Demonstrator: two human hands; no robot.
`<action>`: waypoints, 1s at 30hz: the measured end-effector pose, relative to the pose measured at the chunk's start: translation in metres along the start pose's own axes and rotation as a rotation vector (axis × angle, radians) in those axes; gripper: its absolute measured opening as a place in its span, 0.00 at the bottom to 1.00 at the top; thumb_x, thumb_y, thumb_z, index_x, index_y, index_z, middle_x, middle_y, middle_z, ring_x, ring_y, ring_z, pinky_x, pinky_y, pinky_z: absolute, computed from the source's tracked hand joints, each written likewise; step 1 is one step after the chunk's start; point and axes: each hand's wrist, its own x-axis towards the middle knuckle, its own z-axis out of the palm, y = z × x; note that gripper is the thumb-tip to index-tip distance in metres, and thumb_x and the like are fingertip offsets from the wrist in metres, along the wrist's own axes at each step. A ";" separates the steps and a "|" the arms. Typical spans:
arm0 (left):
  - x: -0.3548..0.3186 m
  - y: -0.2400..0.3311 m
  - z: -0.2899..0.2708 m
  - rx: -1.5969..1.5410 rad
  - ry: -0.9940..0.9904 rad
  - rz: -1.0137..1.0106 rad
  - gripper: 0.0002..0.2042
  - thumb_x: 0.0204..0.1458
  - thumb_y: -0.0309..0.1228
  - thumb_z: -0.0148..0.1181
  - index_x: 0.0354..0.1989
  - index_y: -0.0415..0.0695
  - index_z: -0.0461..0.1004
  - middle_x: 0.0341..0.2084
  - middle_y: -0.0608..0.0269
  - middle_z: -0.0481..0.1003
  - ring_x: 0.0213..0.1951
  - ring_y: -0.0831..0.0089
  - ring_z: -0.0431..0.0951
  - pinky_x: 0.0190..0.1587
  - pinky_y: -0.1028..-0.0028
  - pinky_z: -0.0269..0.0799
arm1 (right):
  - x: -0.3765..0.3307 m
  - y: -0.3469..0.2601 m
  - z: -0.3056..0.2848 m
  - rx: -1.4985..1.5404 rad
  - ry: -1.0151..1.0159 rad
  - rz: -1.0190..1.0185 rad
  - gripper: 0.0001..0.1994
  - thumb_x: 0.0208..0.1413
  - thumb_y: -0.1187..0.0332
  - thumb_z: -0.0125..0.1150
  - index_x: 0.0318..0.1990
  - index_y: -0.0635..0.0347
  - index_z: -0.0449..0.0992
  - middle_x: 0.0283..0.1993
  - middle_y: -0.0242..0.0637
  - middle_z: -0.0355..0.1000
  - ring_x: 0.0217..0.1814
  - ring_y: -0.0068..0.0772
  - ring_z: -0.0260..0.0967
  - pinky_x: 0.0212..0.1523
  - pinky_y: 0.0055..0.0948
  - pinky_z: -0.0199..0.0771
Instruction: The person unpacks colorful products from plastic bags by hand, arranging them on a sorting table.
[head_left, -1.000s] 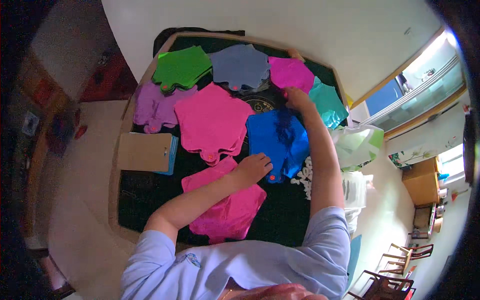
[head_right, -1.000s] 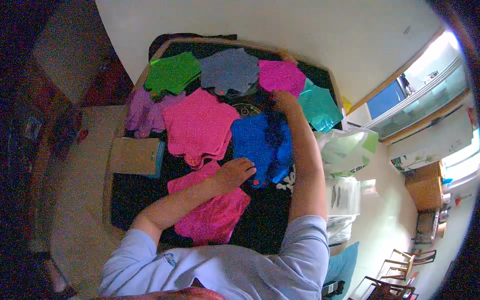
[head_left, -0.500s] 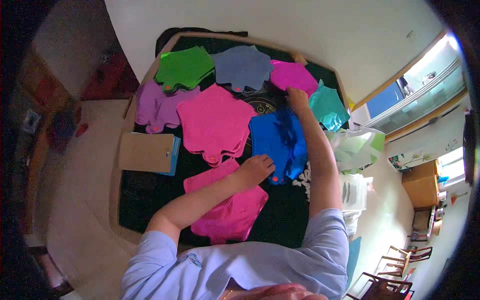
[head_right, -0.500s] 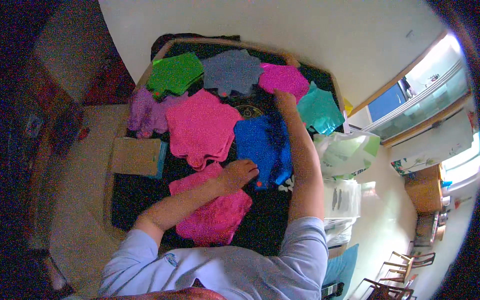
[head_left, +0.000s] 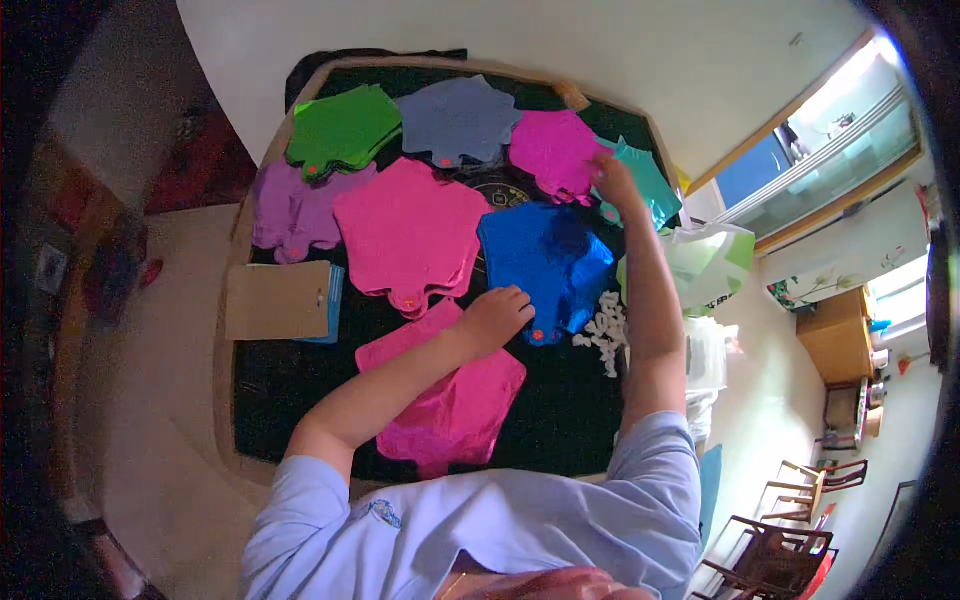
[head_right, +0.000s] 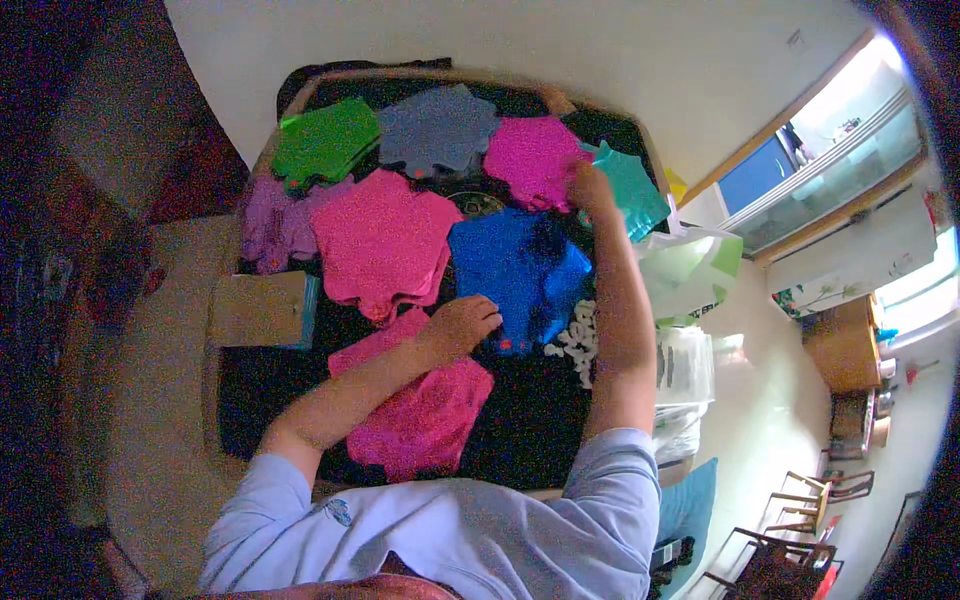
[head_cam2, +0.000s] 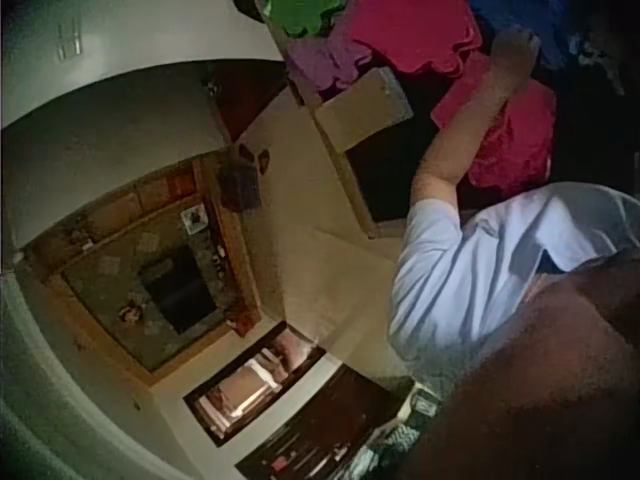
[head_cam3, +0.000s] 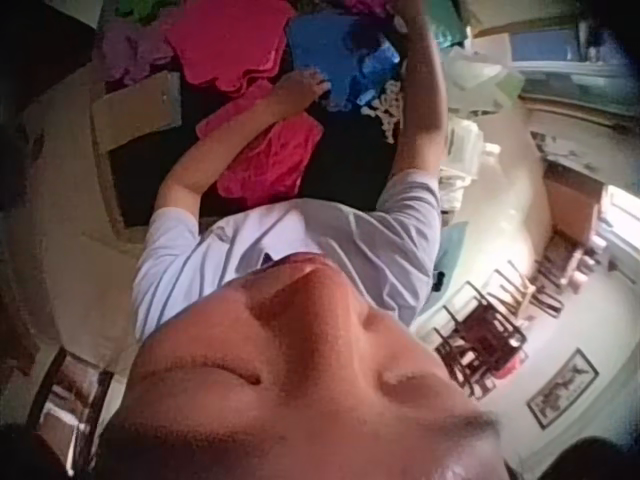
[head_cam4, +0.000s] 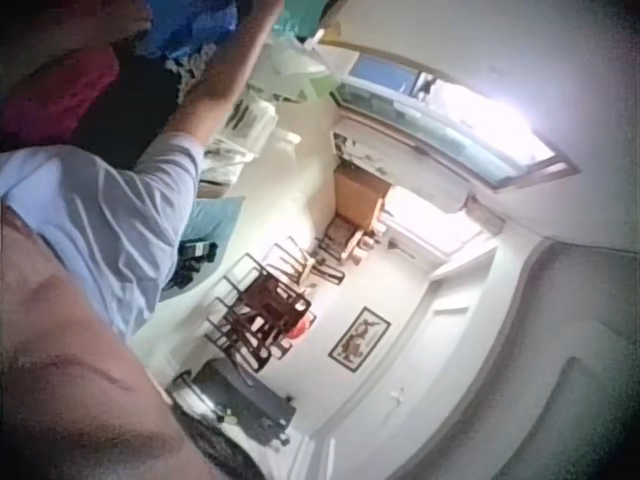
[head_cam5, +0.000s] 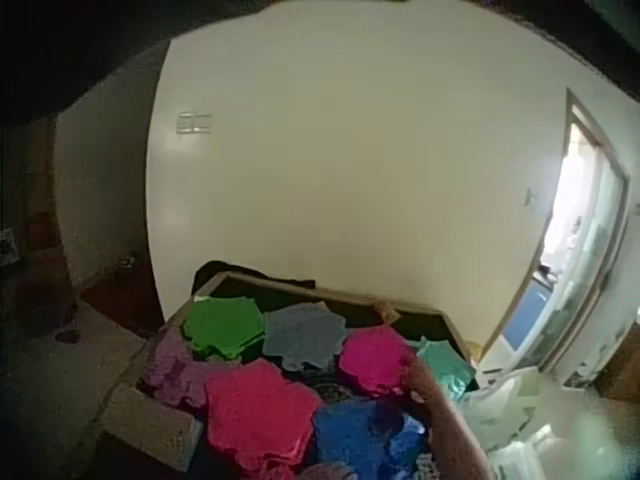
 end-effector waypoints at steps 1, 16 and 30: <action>0.000 0.001 -0.001 -0.006 -0.002 0.004 0.05 0.41 0.29 0.49 0.27 0.44 0.68 0.29 0.61 0.67 0.37 0.66 0.69 0.39 0.71 0.67 | -0.006 0.009 -0.002 -0.002 -0.002 0.007 0.15 0.42 0.66 0.54 0.40 0.59 0.71 0.39 0.46 0.70 0.43 0.46 0.67 0.43 0.40 0.68; -0.001 0.004 -0.003 0.051 0.013 -0.040 0.03 0.40 0.28 0.49 0.23 0.45 0.69 0.27 0.61 0.68 0.36 0.67 0.69 0.37 0.73 0.68 | -0.057 -0.012 0.024 -0.469 0.026 0.119 0.13 0.53 0.62 0.42 0.48 0.45 0.63 0.38 0.48 0.67 0.39 0.50 0.69 0.35 0.43 0.71; 0.001 0.008 -0.015 -0.005 -0.089 -0.076 0.09 0.41 0.27 0.48 0.33 0.42 0.70 0.33 0.58 0.70 0.39 0.64 0.70 0.41 0.69 0.68 | -0.062 0.038 0.007 -0.402 -0.105 0.063 0.18 0.48 0.71 0.47 0.49 0.51 0.59 0.38 0.51 0.66 0.40 0.56 0.67 0.39 0.46 0.70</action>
